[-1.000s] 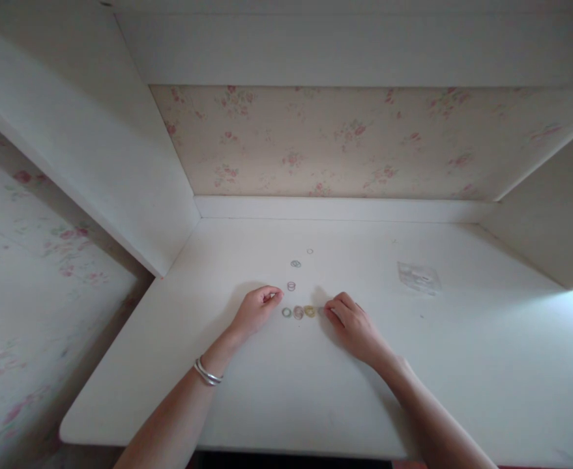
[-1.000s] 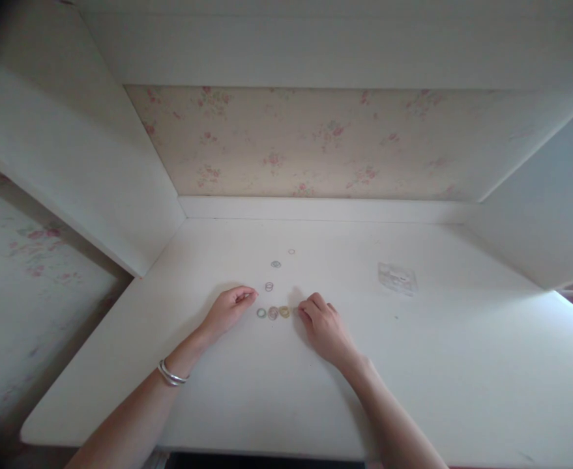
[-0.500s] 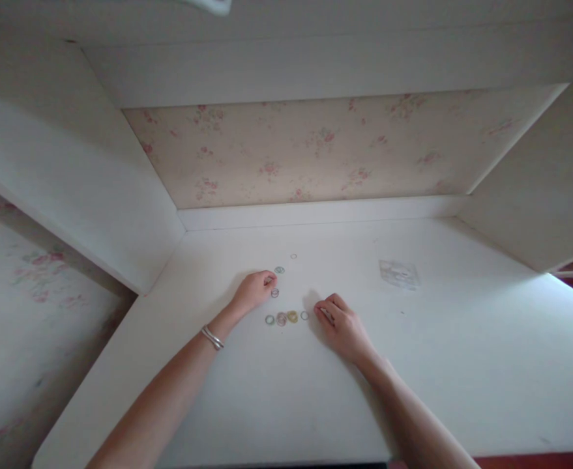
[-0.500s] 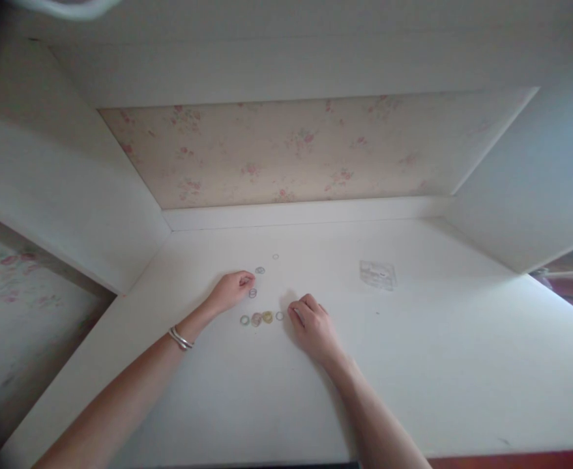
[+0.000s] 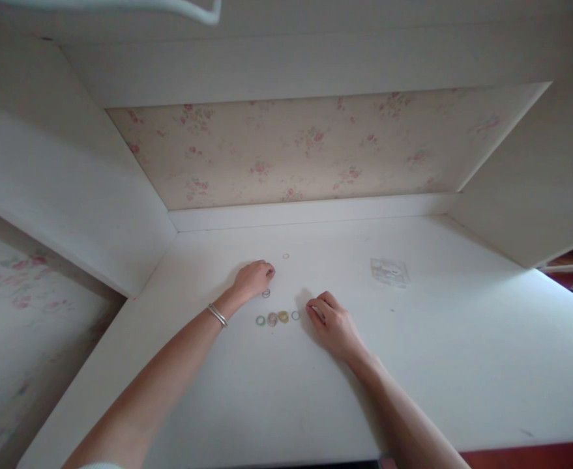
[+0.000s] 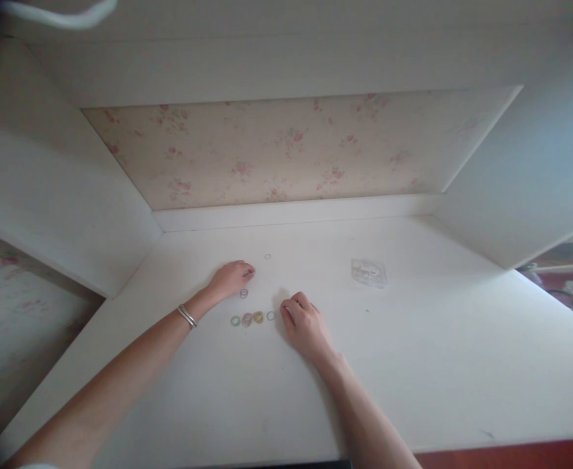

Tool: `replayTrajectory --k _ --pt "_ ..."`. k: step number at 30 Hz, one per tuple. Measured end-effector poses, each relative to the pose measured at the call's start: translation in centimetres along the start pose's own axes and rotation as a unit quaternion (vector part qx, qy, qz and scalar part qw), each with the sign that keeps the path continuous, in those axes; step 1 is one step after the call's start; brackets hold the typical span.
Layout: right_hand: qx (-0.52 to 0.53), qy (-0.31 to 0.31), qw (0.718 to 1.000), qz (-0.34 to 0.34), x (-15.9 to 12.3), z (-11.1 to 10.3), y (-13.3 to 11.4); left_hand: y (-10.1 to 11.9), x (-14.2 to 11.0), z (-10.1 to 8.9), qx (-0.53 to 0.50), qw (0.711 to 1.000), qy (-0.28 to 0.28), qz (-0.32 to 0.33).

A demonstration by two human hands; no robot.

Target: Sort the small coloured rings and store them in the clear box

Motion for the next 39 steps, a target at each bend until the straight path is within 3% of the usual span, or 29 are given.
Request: replayTrajectory --k 18,26,31,39 --pt "0.011 0.000 1.000 0.003 0.1 0.1 0.4 -0.2 -1.2 -0.7 -0.054 0.998 0.013 0.014" --pt "0.030 0.021 0.999 0.031 0.3 -0.4 0.6 3.9 -4.7 -0.3 -0.145 0.986 -0.011 0.085" --pt "0.034 0.022 0.999 0.030 0.2 -0.4 0.5 6.6 -6.7 0.0 -0.091 0.986 -0.050 0.130" --pt "0.039 0.025 0.999 0.023 0.3 -0.3 0.5 7.4 -7.3 0.4 -0.030 0.984 -0.075 0.157"
Point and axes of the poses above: each hand's wrist, its own x-axis towards the middle knuckle, its own z-axis out of the palm, y = z × x, the point moved 3 cm from there along x, towards the middle knuckle, and after that the axes turned 1 degree about y, right-handed, at the moved point
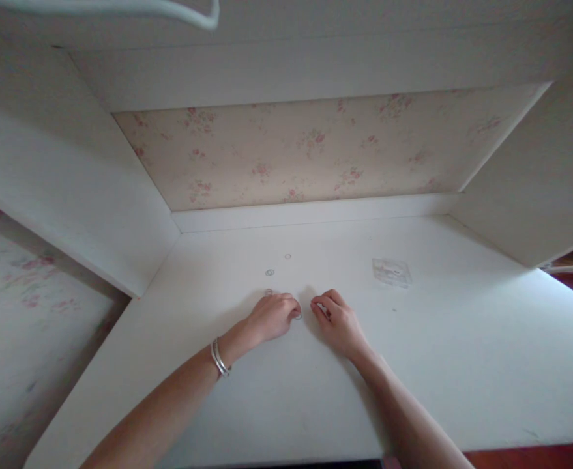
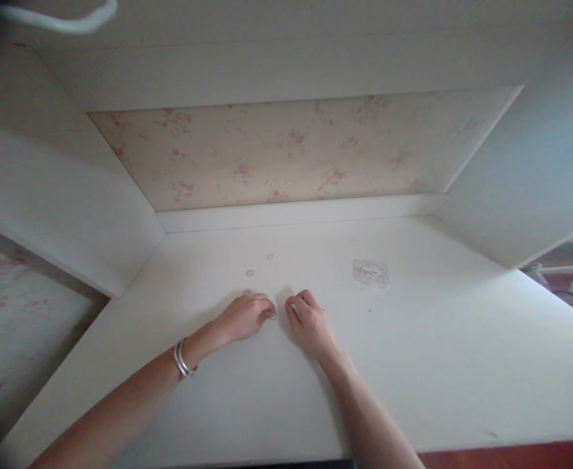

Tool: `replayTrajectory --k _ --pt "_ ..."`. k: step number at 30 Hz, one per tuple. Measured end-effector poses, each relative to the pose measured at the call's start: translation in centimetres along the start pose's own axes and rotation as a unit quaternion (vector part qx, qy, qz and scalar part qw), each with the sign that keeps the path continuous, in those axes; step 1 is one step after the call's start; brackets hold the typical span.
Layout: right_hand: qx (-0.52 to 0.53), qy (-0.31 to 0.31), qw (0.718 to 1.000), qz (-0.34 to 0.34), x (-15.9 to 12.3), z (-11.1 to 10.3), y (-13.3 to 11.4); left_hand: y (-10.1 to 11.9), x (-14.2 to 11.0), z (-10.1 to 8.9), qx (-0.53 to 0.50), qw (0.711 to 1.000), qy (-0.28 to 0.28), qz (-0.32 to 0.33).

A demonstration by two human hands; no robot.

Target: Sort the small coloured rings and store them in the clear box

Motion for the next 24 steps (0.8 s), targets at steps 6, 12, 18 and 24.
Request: replayTrajectory --k 6,12,18,24 --pt "0.008 -0.005 1.000 0.005 -0.1 0.2 0.2 -0.9 0.4 -0.8 -0.088 0.996 0.032 -0.004" --pt "0.021 -0.006 0.999 0.027 0.9 0.6 1.0 -5.7 -2.1 -2.0 -0.277 0.933 0.155 -0.167" --pt "-0.081 -0.081 0.993 0.031 5.9 1.8 0.5 -8.3 -5.9 -0.6 -0.353 0.889 0.173 -0.236" --pt "-0.241 -0.196 0.949 0.055 11.4 4.6 -0.4 -8.2 -6.6 -0.6 -0.380 0.877 0.153 -0.251"
Point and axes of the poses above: each hand's wrist, its own x-axis towards the middle knuckle, its own z-axis out of the palm, y = z × x, the point moved 3 cm from there along x, towards the middle knuckle, and after that the axes turned 1 degree about y, right-handed, at the moved point
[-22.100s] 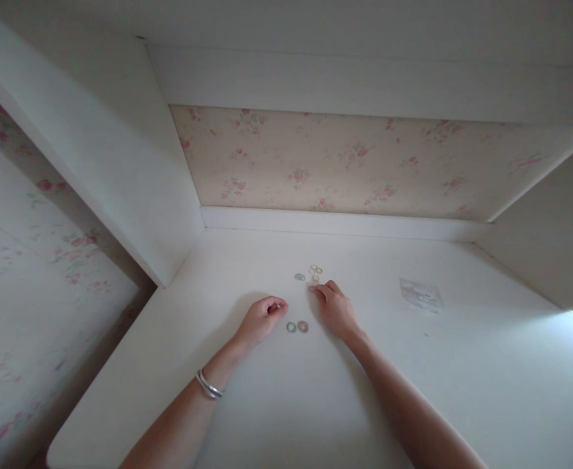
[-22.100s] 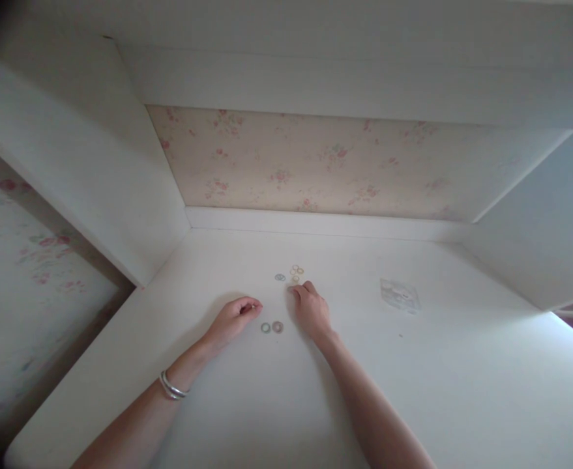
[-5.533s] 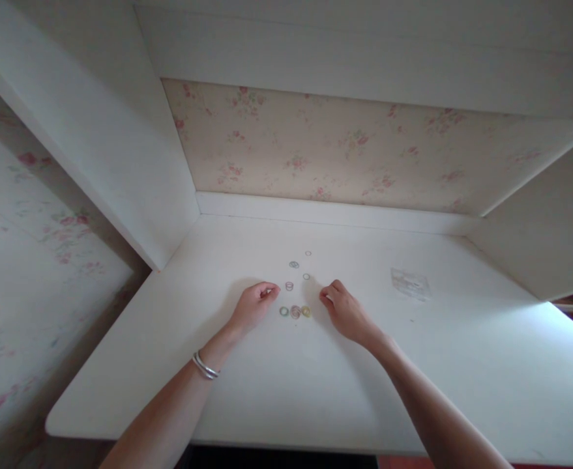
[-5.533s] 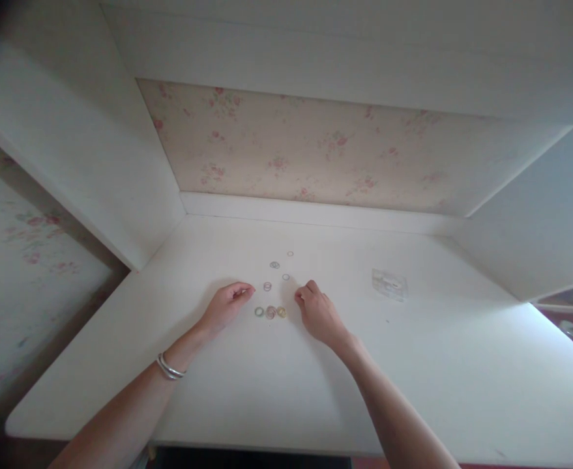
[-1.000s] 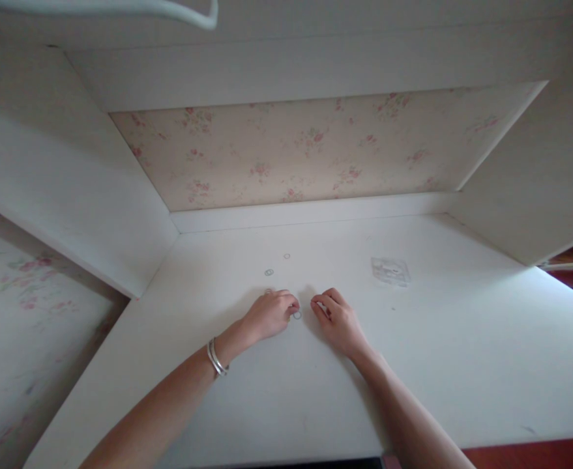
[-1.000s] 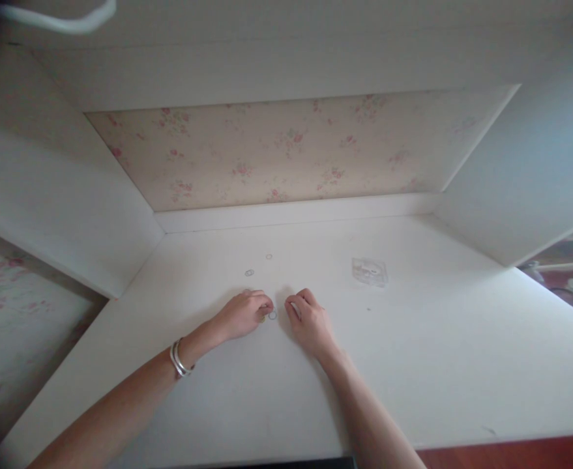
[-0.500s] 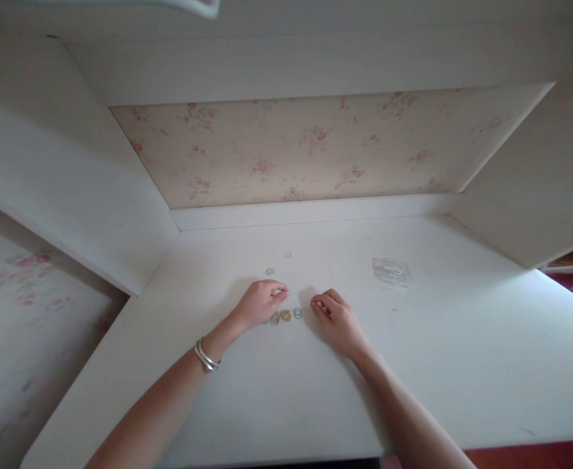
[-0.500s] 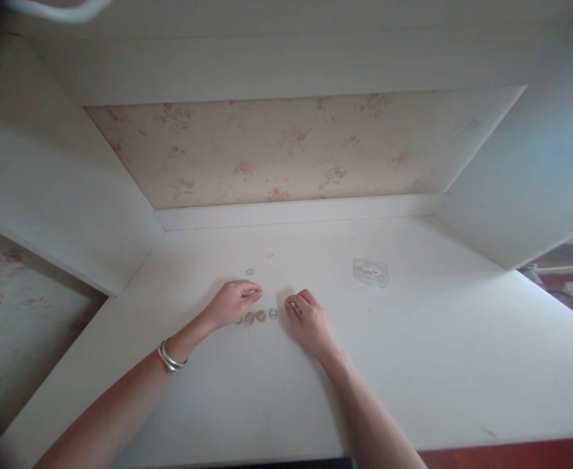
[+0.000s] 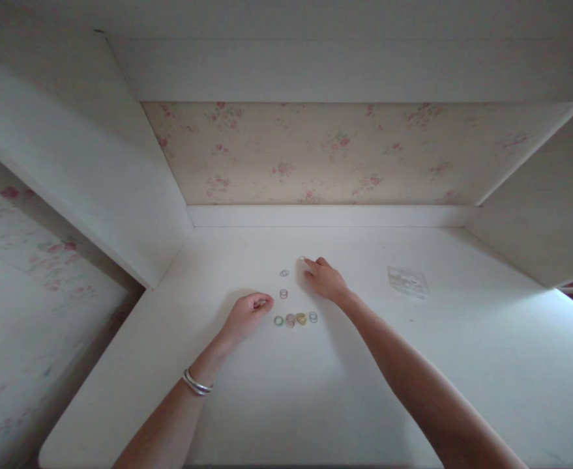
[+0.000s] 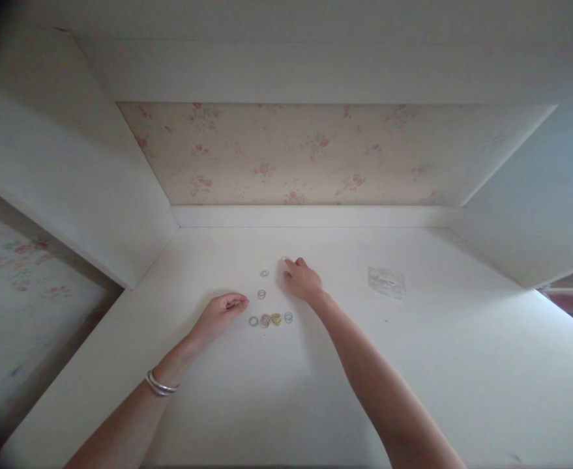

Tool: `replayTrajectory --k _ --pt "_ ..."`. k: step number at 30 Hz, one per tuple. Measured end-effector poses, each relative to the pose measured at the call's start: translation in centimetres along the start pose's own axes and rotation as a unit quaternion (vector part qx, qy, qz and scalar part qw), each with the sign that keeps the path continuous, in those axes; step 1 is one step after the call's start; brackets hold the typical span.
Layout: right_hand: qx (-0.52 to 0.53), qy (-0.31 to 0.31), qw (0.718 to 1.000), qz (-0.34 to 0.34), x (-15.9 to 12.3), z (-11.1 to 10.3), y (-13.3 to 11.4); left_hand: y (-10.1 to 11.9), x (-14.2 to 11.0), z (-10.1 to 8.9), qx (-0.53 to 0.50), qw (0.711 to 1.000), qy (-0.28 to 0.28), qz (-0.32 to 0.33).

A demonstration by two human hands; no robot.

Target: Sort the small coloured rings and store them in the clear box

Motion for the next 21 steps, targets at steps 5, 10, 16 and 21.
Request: replayTrajectory --k 5,10,16,21 --pt "-0.029 -0.014 0.999 0.003 2.6 0.0 -0.6 -0.1 0.3 -0.4 -0.003 1.000 -0.006 0.008" --pt "-0.043 -0.002 0.999 -0.017 2.4 -0.3 -0.4 -0.6 0.5 -0.5 -0.002 1.000 -0.019 0.014" --pt "-0.056 0.019 0.998 -0.022 0.0 -0.2 -0.2 -0.5 0.4 -0.5 -0.005 0.999 -0.024 0.022" --pt "-0.020 0.053 0.996 -0.065 -3.4 -0.6 -1.4 -0.2 0.2 -0.5 -0.015 0.999 -0.032 0.023"
Point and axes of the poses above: each hand's wrist, its own x-axis towards the middle knuckle, its own z-axis out of the palm, y = z × x, the point moved 3 cm from there along x, towards the middle knuckle, and after that the axes turned 1 degree about y, right-handed, at the moved point
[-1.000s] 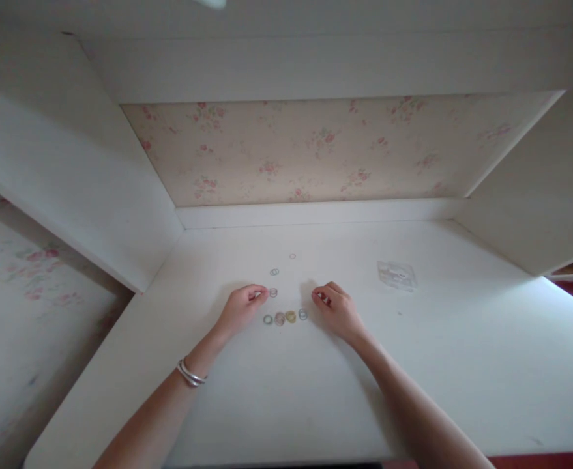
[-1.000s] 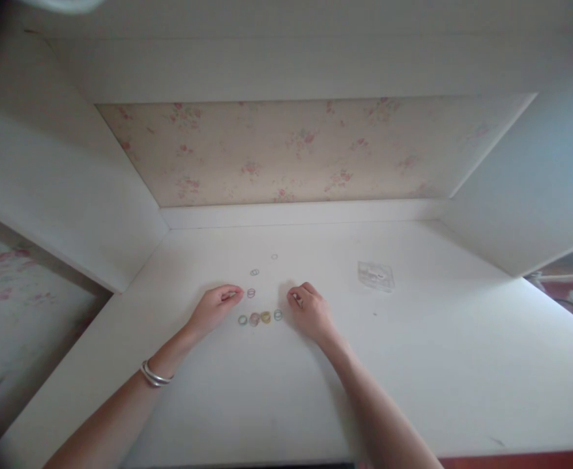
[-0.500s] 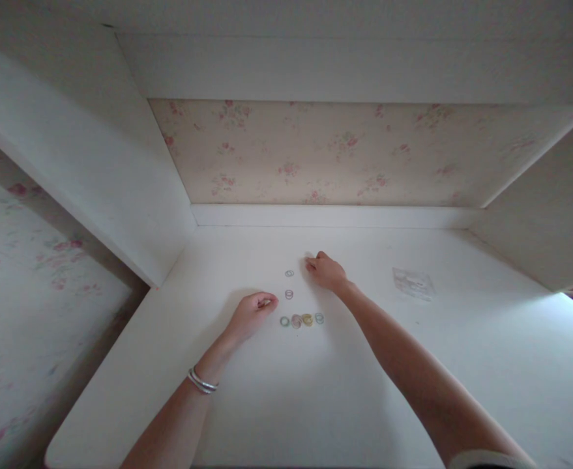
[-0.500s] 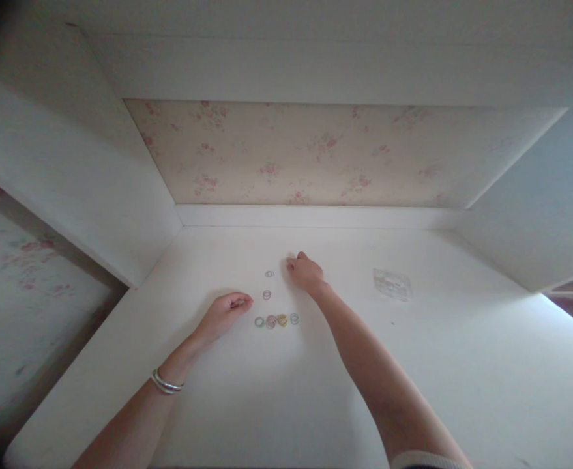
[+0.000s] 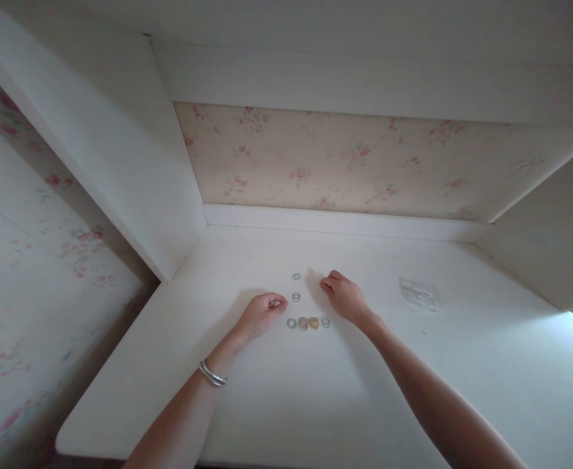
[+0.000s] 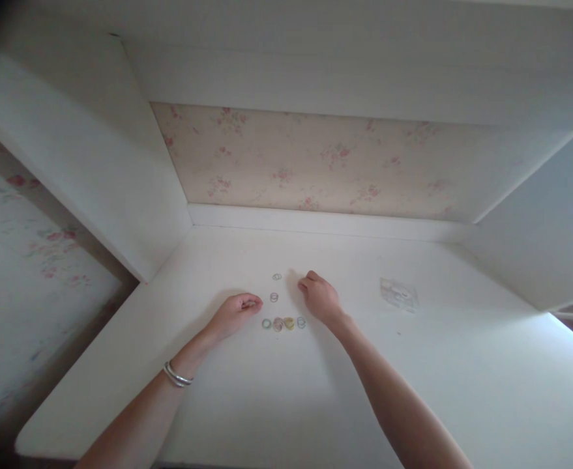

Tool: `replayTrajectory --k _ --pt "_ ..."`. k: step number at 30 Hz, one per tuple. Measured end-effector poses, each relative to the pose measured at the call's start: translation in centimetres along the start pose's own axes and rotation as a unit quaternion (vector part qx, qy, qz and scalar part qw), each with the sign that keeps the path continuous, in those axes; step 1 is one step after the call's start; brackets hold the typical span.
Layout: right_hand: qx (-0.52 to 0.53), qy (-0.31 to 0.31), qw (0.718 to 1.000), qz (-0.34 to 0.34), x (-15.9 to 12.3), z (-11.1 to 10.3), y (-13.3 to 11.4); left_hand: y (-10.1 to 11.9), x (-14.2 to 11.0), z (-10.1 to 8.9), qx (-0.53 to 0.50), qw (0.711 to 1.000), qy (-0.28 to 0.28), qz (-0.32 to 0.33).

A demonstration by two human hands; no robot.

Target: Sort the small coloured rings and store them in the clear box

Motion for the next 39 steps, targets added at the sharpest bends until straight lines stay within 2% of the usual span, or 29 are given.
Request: replayTrajectory --k 4,8,13,20,24,26,29,34,39 --pt "0.082 0.043 0.991 -0.092 -3.6 -0.6 -2.8 -0.2 0.1 0.1 0.002 1.000 -0.001 0.000" --pt "0.060 0.038 0.986 -0.148 -6.1 -0.3 -5.2 -0.4 0.1 0.2 0.022 1.000 -0.002 0.008" --pt "0.026 0.029 0.984 -0.173 -6.8 0.3 -6.3 -0.3 0.1 0.1 0.016 1.000 -0.005 0.026" --pt "0.025 0.016 0.986 -0.165 -7.0 0.2 -6.4 -0.4 0.2 0.1 0.008 0.999 -0.009 0.034" --pt "0.085 0.032 0.989 -0.116 -5.2 -0.4 -5.4 -0.7 0.3 0.2 0.011 0.999 -0.006 0.030" --pt "0.096 0.040 0.992 -0.068 -3.3 -0.6 -4.5 -0.7 0.3 0.2 0.014 0.999 -0.003 0.028" --pt "0.078 0.013 0.996 -0.029 0.2 -0.6 -3.7 -0.6 0.2 0.1 0.014 1.000 0.003 0.019" --pt "-0.005 -0.052 0.998 -0.035 4.0 0.1 -3.6 0.0 -0.1 0.0 0.020 1.000 0.006 0.002" --pt "-0.012 -0.068 0.996 -0.061 4.7 0.8 -3.9 0.0 0.0 -0.1 0.022 1.000 -0.001 0.000"
Point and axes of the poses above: each hand's wrist, its own x-axis towards the middle knuckle, its own z-axis out of the palm, y = z × x, the point moved 3 cm from there along x, towards the middle knuckle, and after that the axes turned 1 degree about y, right-handed, at the moved point
